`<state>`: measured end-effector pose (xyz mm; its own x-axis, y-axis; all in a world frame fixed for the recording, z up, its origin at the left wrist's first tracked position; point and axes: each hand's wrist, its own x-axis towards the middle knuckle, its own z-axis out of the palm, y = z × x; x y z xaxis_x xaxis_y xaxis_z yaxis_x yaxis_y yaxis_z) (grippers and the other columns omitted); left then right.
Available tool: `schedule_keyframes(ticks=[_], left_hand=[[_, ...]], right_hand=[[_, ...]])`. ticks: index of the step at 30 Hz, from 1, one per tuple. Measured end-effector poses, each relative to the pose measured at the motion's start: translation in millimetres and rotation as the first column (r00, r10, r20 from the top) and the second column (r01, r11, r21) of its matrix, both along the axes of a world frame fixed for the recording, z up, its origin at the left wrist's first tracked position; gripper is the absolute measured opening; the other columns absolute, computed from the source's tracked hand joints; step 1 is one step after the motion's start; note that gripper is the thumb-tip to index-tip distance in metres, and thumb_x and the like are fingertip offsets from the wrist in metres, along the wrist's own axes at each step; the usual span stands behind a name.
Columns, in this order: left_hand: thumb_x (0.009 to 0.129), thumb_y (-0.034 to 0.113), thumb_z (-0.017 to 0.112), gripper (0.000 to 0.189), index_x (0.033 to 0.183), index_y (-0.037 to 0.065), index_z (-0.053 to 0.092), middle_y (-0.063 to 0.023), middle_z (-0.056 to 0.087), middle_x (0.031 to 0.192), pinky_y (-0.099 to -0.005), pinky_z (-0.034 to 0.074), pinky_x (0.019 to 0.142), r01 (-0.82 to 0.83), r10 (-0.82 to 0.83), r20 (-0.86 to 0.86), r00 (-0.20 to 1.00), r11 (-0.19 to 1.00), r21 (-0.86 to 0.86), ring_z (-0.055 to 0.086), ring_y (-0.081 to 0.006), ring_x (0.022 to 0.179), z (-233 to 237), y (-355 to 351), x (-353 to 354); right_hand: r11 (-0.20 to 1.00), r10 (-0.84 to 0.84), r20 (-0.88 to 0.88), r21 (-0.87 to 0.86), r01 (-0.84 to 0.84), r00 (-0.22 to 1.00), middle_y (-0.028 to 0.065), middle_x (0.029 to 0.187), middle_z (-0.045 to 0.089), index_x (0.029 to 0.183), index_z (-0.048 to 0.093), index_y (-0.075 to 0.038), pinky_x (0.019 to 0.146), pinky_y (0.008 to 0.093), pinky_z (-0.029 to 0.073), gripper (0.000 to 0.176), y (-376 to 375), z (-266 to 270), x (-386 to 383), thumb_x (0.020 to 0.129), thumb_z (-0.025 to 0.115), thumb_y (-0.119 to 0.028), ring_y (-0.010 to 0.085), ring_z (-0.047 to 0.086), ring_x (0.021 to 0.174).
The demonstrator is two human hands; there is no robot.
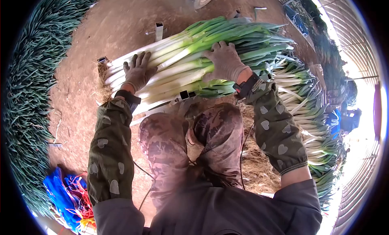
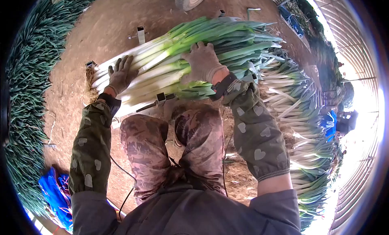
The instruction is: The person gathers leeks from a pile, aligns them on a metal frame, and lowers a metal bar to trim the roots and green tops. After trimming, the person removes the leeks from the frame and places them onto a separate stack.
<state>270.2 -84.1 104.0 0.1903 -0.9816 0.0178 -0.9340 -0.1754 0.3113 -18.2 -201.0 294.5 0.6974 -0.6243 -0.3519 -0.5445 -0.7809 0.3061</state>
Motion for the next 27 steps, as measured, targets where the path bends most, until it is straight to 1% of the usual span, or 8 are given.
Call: schedule_keyframes(ticks=[6, 9, 12, 15, 18, 21, 24, 27], left_hand=[[0.098, 0.066, 0.050, 0.080, 0.162, 0.023, 0.031, -0.0091, 0.034, 0.166, -0.0695, 0.013, 0.119, 0.000, 0.000, 0.032, 0.999, 1.000, 0.008, 0.026, -0.0366, 0.154, -1, -2, 0], [0.097, 0.066, 0.051, 0.080, 0.162, 0.023, 0.031, -0.0092, 0.034, 0.166, -0.0693, 0.013, 0.119, 0.004, -0.004, 0.033, 0.999, 1.000, -0.004, 0.027, -0.0362, 0.154, 0, -1, 0], [0.097, 0.066, 0.051, 0.080, 0.161, 0.022, 0.032, -0.0094, 0.035, 0.165, -0.0692, 0.013, 0.119, 0.005, -0.005, 0.033, 0.999, 1.000, -0.010, 0.027, -0.0361, 0.154, 1, 0, 1], [0.097, 0.066, 0.052, 0.080, 0.161, 0.022, 0.033, -0.0097, 0.035, 0.165, -0.0692, 0.014, 0.118, 0.002, -0.002, 0.021, 1.000, 1.000, -0.027, 0.028, -0.0364, 0.153, 0, 0, 0], [0.096, 0.065, 0.053, 0.080, 0.160, 0.022, 0.034, -0.0099, 0.036, 0.164, -0.0692, 0.015, 0.118, 0.001, 0.000, 0.018, 1.000, 0.999, -0.040, 0.028, -0.0368, 0.153, 0, 1, 0], [0.096, 0.065, 0.053, 0.079, 0.160, 0.022, 0.035, -0.0101, 0.037, 0.164, -0.0693, 0.016, 0.118, 0.000, 0.001, 0.023, 1.000, 0.999, -0.051, 0.029, -0.0369, 0.153, 0, 0, -1], [0.096, 0.065, 0.053, 0.079, 0.160, 0.021, 0.035, -0.0102, 0.037, 0.164, -0.0692, 0.016, 0.118, -0.003, 0.005, 0.034, 0.999, 0.998, -0.056, 0.029, -0.0371, 0.152, -1, 1, -1], [0.097, 0.065, 0.053, 0.080, 0.160, 0.021, 0.034, -0.0102, 0.037, 0.164, -0.0688, 0.016, 0.118, -0.003, 0.005, 0.030, 1.000, 0.999, -0.054, 0.029, -0.0372, 0.153, 2, 2, -3]], right_hand=[[0.993, 0.098, 0.162, -0.086, -0.085, 0.982, 0.0144, 0.130, 0.060, 0.139, 0.058, -0.011, 0.112, 0.0597, 0.032, 0.092, -2, -24, -14, 0.069, 0.078, -0.068, 0.0355, 0.049, 0.128], [0.997, 0.081, 0.141, -0.008, -0.081, 0.987, 0.0160, 0.130, 0.061, 0.139, 0.057, -0.008, 0.111, 0.0583, 0.033, 0.094, -2, -21, -11, 0.069, 0.078, -0.068, 0.0362, 0.049, 0.127], [0.996, -0.034, -0.056, 0.086, 0.038, 0.998, 0.0182, 0.130, 0.062, 0.141, 0.055, -0.008, 0.110, 0.0553, 0.034, 0.097, -6, 0, 8, 0.067, 0.079, -0.068, 0.0371, 0.050, 0.127], [0.999, -0.006, 0.045, 0.039, 0.004, 0.999, 0.0197, 0.130, 0.062, 0.142, 0.053, -0.007, 0.109, 0.0534, 0.035, 0.102, -1, 0, 1, 0.065, 0.080, -0.068, 0.0373, 0.051, 0.127], [0.990, 0.120, 0.241, -0.104, -0.098, 0.963, 0.0195, 0.118, 0.069, 0.146, 0.047, -0.005, 0.104, 0.0547, 0.037, 0.111, 2, -14, -8, 0.065, 0.076, -0.076, 0.0359, 0.057, 0.121], [0.997, 0.020, 0.207, -0.072, -0.005, 0.978, 0.0241, 0.128, 0.064, 0.156, 0.035, -0.007, 0.106, 0.0547, 0.037, 0.122, 7, -11, -7, 0.064, 0.080, -0.074, 0.0411, 0.055, 0.127], [0.997, -0.035, 0.125, -0.060, 0.043, 0.992, 0.0268, 0.126, 0.065, 0.159, 0.030, -0.007, 0.106, 0.0542, 0.037, 0.127, 4, -6, -1, 0.064, 0.078, -0.078, 0.0423, 0.059, 0.123], [0.990, -0.135, 0.193, 0.052, 0.128, 0.972, 0.0245, 0.112, 0.071, 0.158, 0.031, -0.006, 0.103, 0.0537, 0.038, 0.120, -14, -8, 7, 0.071, 0.072, -0.079, 0.0407, 0.067, 0.110]])
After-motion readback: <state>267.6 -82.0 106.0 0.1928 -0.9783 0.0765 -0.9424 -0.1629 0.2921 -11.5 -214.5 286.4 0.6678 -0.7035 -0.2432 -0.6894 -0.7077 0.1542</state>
